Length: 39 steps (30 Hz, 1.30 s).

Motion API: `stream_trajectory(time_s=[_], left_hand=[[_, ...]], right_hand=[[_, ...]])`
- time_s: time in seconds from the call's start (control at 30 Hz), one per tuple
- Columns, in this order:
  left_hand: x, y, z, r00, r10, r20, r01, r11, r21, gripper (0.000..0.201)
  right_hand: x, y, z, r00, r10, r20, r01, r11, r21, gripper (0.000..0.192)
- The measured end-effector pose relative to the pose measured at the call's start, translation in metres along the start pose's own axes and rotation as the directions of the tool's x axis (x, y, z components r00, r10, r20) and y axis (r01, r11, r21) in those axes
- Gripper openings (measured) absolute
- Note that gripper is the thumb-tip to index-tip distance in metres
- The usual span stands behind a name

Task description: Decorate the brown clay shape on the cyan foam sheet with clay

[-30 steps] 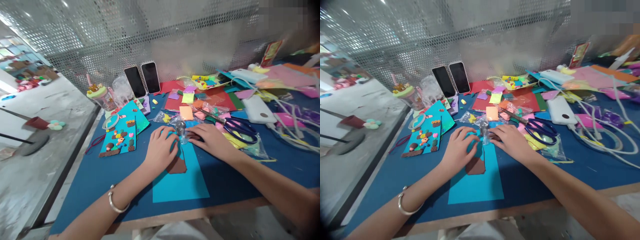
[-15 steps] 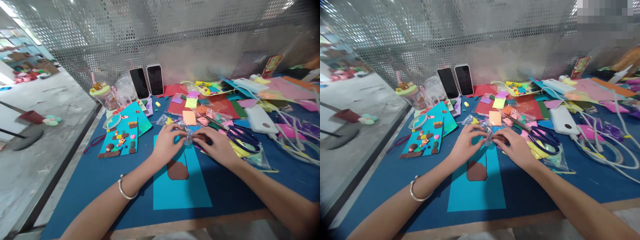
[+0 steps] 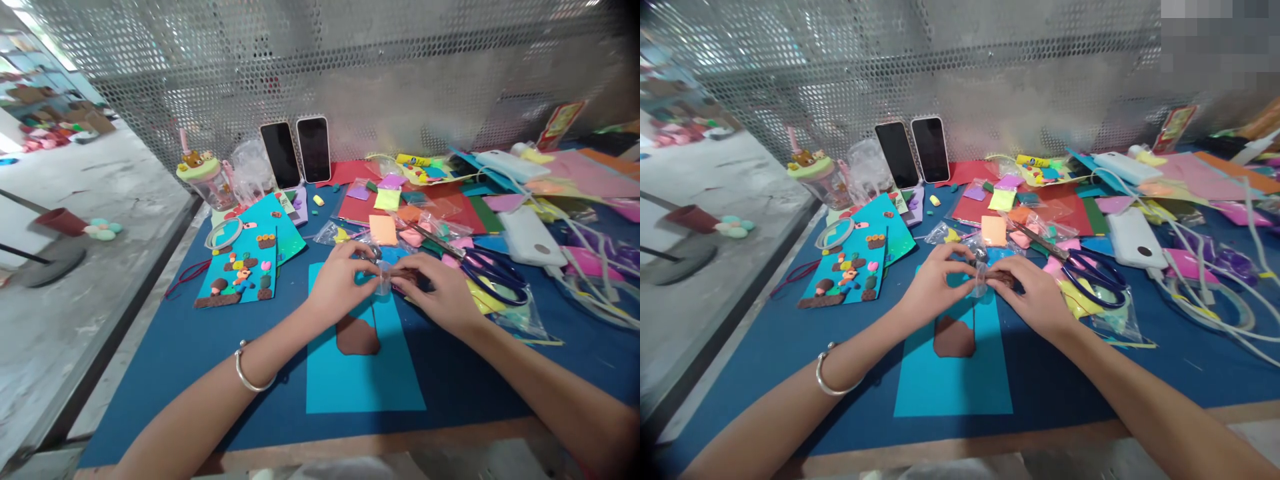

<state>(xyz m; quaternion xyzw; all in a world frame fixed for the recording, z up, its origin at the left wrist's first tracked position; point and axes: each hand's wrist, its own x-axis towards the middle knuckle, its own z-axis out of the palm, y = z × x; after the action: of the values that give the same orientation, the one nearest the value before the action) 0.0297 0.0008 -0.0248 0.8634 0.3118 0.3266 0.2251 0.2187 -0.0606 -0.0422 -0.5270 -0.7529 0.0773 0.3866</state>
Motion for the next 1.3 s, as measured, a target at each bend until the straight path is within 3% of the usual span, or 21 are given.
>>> stream_trajectory(time_s=[0.37,0.57,0.67,0.8,0.97,1.13,1.3], left_hand=[[0.004,0.004,-0.006,1.0,-0.004,0.006,0.004,0.999,-0.042,0.007],[0.011,0.005,-0.028,0.983,-0.155,-0.095,0.131,0.966,-0.224,0.005],[0.003,0.009,-0.03,0.984,-0.17,-0.059,0.151,0.958,-0.243,0.007],[-0.021,0.017,-0.022,0.986,-0.126,0.114,0.141,0.98,-0.139,0.008],[-0.049,0.025,-0.014,0.972,0.023,0.235,-0.047,0.994,0.097,0.008],[-0.061,0.026,-0.008,0.965,0.15,0.215,-0.214,0.924,0.317,0.017],[-0.065,0.024,-0.005,0.961,0.181,0.208,-0.255,0.869,0.423,0.019]], right_hand=[[0.0,-0.001,-0.001,1.0,0.03,-0.002,-0.03,0.998,0.046,0.009],[0.002,0.008,-0.003,0.996,0.082,-0.048,-0.083,0.996,-0.017,0.014],[0.004,0.012,-0.005,0.994,0.101,-0.051,-0.104,0.993,-0.052,0.014],[0.006,0.015,-0.008,0.995,0.089,-0.039,-0.092,0.993,-0.075,0.011],[0.005,0.016,-0.009,0.996,0.091,0.002,-0.09,0.994,-0.068,0.013],[0.005,0.015,-0.009,0.995,0.096,0.028,-0.094,0.994,-0.056,0.013],[0.005,0.015,-0.009,0.994,0.102,0.048,-0.099,0.993,-0.06,0.012]])
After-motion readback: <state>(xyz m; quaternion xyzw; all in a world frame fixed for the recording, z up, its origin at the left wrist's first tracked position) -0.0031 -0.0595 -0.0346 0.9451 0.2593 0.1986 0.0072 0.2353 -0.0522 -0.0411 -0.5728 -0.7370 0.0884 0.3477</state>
